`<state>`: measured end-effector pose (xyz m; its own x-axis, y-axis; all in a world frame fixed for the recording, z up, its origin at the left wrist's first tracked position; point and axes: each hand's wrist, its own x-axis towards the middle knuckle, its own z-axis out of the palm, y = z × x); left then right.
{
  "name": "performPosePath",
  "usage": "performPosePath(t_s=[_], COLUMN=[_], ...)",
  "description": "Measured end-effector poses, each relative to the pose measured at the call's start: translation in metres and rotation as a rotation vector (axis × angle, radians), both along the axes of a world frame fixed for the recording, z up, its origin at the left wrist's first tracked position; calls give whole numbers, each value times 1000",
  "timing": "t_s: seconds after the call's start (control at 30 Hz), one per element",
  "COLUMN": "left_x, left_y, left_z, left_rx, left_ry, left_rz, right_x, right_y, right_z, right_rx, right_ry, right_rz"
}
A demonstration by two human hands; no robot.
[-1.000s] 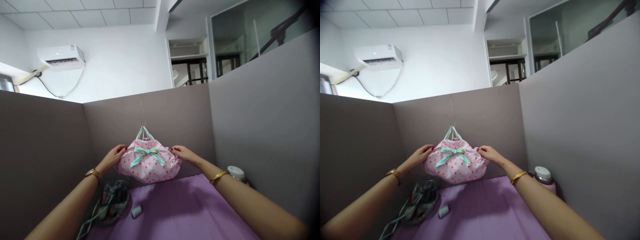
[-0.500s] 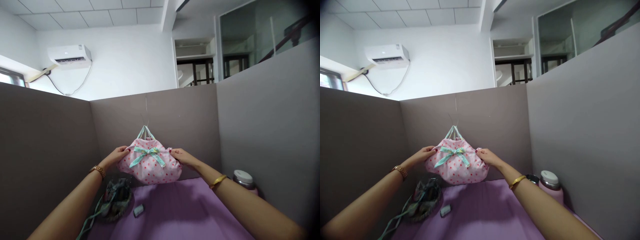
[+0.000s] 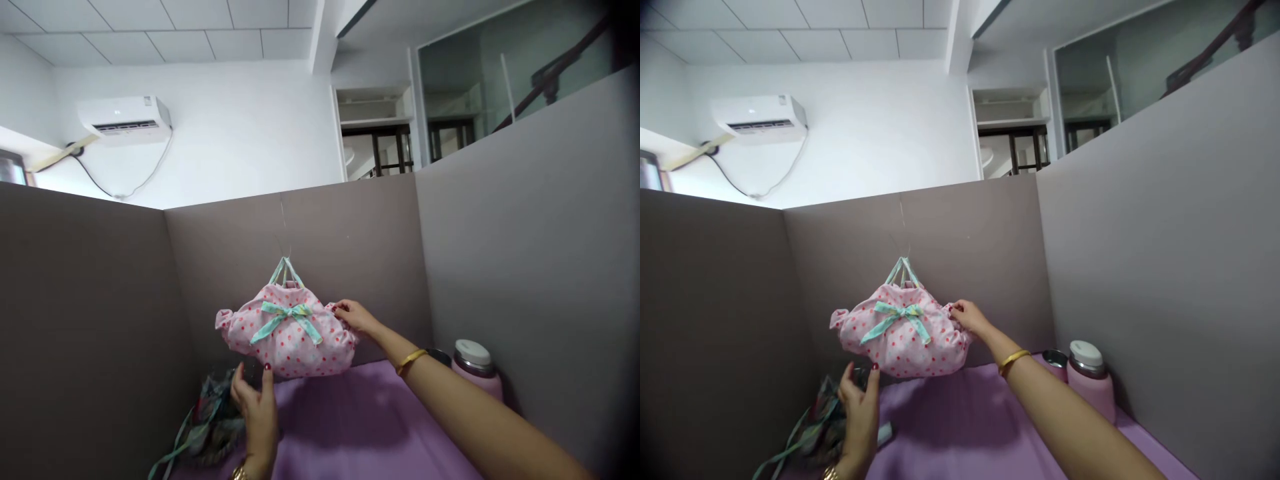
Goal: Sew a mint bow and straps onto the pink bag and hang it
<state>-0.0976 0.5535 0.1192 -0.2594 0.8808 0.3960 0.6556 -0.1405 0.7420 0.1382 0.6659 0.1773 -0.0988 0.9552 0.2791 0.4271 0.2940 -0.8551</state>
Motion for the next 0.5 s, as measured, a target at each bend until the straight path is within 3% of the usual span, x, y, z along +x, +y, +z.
performPosePath(t_s=[0.07,0.13,0.23,0.3,0.4,0.5], left_x=[8,12,16,17,17,12], left_y=[4,18,50,71,90,93], left_z=[28,71,134,162,180,180], left_rx=[195,340,308,188,-22,-174], left_ry=[49,214,380,462,541,552], left_rz=[39,-86,-226,-312,-422,-510], right_x=[0,-2,-8,-12,-14,-10], right_y=[2,3,4,4,4,7], right_z=[3,5,4,2,4,8], right_rx=[-7,-18,-37,-44,-45,-35], right_ry=[-21,-38,-50,-50,-53,-49], right_rz=[26,62,97,100,86,37])
